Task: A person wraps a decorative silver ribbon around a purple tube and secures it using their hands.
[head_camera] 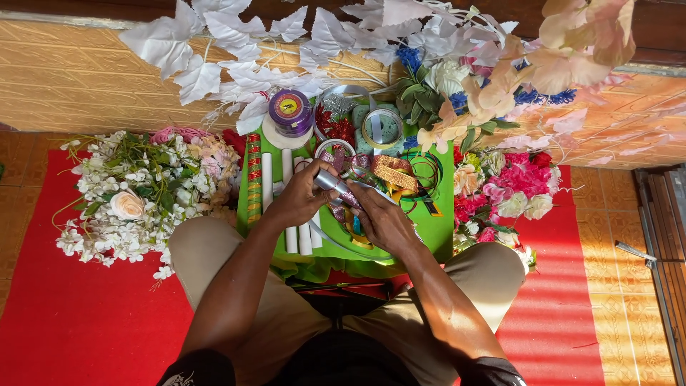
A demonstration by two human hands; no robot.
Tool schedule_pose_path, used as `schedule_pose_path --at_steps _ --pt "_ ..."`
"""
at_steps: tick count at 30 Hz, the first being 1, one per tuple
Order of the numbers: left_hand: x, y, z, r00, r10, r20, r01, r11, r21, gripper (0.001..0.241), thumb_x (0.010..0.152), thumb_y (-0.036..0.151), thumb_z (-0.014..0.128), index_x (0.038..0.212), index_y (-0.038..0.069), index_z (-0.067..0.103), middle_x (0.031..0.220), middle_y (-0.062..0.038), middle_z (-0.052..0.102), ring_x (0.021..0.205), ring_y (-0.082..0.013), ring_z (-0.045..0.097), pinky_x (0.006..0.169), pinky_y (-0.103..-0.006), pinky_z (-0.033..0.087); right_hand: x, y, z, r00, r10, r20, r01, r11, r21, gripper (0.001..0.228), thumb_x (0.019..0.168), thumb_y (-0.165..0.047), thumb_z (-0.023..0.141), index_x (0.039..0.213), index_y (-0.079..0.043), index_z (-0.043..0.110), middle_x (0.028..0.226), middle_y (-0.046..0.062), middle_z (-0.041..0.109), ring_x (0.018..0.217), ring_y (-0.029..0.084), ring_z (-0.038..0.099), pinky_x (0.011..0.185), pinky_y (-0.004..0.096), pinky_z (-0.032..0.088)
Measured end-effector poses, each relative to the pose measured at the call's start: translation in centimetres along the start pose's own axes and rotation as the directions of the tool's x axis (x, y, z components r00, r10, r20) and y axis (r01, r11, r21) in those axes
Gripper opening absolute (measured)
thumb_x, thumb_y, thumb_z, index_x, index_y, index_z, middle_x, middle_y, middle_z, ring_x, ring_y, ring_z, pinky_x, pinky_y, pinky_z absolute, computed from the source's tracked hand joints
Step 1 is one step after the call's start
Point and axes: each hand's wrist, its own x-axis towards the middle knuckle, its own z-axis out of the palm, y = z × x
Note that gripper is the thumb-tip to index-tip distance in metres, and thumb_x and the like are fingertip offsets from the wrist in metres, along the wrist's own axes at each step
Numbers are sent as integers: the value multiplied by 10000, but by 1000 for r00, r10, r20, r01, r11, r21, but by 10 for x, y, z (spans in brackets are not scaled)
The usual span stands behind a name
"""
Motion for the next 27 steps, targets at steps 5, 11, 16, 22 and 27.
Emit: schedule_pose_path --at_steps 5,11,16,22,27 --pt "5 -8 -7 998 29 -56 -32 998 -50 344 948 153 737 1226 44 564 927 -74 613 814 -155 657 745 -314 583 -7 21 11 995 -44 -84 35 994 -107 609 933 -266 703 1468 -30 532 1202 224 652 1071 457 644 890 533 519" --pt "10 -24 -10 967 136 -215 -171 973 -154 314 967 126 717 1215 37 544 915 -27 583 767 -88 648 685 -247 554 -31 36 41 947 -105 -304 112 994 4 283 937 -192 713 1177 -43 733 1095 135 722 939 332 707 791 423 559" --pt "8 -8 -1 947 209 -243 -259 945 -201 311 968 133 717 1200 31 537 924 -42 620 780 -86 655 675 -248 529 -14 -13 30 990 112 -89 -86 963 257 308 917 -165 740 1213 -90 699 1252 140 680 1146 400 670 928 488 553" --pt "7 5 10 939 239 -248 -297 926 -231 319 966 125 714 1210 36 528 936 -49 643 790 -96 662 678 -251 518 -11 -8 33 991 130 -34 -104 901 421 233 941 -73 695 1173 -52 696 1397 226 559 1269 517 546 1021 608 451" --pt "12 -14 14 925 287 -249 -341 915 -215 320 951 92 723 1198 20 532 1114 -156 725 988 -163 710 826 -298 545 -16 -1 38 988 127 -86 -61 842 536 262 909 -34 719 1169 -44 746 1062 139 741 1021 328 700 907 479 514"
